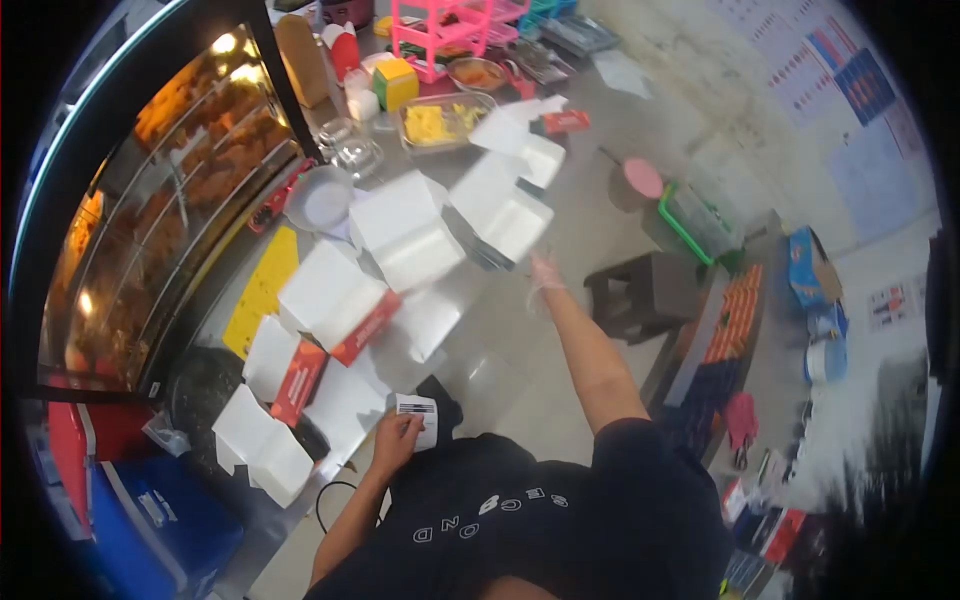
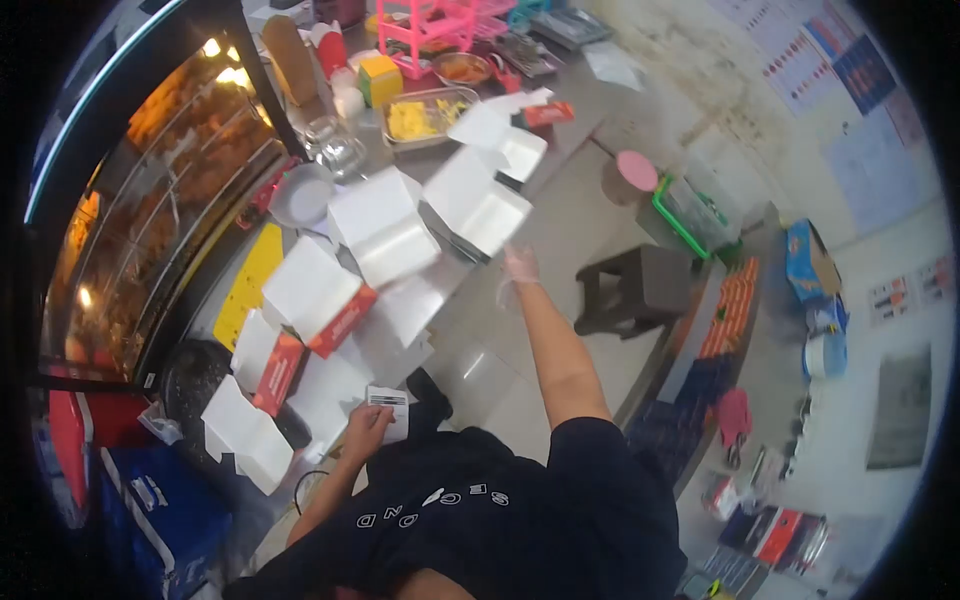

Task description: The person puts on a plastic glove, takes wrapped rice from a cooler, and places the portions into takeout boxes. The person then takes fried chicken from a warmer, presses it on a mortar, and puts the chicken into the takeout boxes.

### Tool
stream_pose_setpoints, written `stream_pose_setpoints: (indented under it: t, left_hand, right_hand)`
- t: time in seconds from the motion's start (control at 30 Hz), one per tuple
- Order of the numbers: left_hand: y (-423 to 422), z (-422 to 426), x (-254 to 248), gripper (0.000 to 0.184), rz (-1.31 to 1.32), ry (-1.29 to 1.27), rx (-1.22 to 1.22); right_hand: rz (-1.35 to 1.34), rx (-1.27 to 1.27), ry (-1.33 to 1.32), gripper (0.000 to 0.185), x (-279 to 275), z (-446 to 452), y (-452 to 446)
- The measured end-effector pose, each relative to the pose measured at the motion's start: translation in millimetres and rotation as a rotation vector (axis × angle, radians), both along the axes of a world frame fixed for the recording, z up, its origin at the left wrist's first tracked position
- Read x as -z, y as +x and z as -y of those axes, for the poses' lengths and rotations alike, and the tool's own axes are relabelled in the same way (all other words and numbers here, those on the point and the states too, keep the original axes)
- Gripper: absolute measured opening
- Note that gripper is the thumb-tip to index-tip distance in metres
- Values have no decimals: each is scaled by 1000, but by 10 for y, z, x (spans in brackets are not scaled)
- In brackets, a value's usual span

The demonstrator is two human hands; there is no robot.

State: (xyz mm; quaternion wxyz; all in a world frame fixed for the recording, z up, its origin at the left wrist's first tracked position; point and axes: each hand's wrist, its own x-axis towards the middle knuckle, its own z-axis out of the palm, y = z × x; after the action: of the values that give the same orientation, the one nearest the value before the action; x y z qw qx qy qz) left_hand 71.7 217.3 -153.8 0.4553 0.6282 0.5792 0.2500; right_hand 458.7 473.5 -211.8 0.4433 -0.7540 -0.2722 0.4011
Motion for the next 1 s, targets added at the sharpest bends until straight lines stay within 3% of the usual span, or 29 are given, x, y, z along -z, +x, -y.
stream_pose_setpoints:
  t: [0.13, 0.2, 0.23, 0.3, 0.47, 0.57, 0.63, 0.73, 0.87, 0.93, 1.0]
  left_hand:
    - [233, -494, -241, 29, 40, 23, -63]
    - [360, -635, -292, 29, 86, -19, -185]
    - [423, -706, -311, 29, 83, -24, -202]
    - [566, -844, -327, 28, 116, -26, -268]
    - [1054, -1347, -456, 25, 35, -56, -484]
    - [1384, -1681, -738, 13, 61, 50, -676]
    - [1518, -1819, -678, 20, 129, 233, -745]
    - [1693, -1904, -737, 25, 184, 265, -848]
    - [1767, -1866, -696, 30, 130, 247, -911]
    - [1828, -1838, -600, 33, 118, 261, -981]
    - [1839, -1732, -685, 39, 89, 259, -1068]
  right_hand:
    - [-24, -157, 73, 68, 301, -838, 105]
    - [278, -225, -132, 60, 421, -1100, 119]
    - [276, -243, -135, 60, 276, -1141, 62]
    - [-79, -228, 36, 60, -357, -1138, -235]
    - [-410, -420, -13, 66, -29, -1589, -69]
    - [-288, -388, -68, 72, -12, -1710, 311]
    - [-141, -102, -19, 74, -311, -1863, 534]
    - [-293, -45, -86, 70, -52, -2243, 792]
    - [-208, -373, -89, 65, 137, -2533, 898]
    - [61, -373, -26, 59, 679, -2674, 1085]
    - [-233, -552, 98, 47, 493, -2537, 1041]
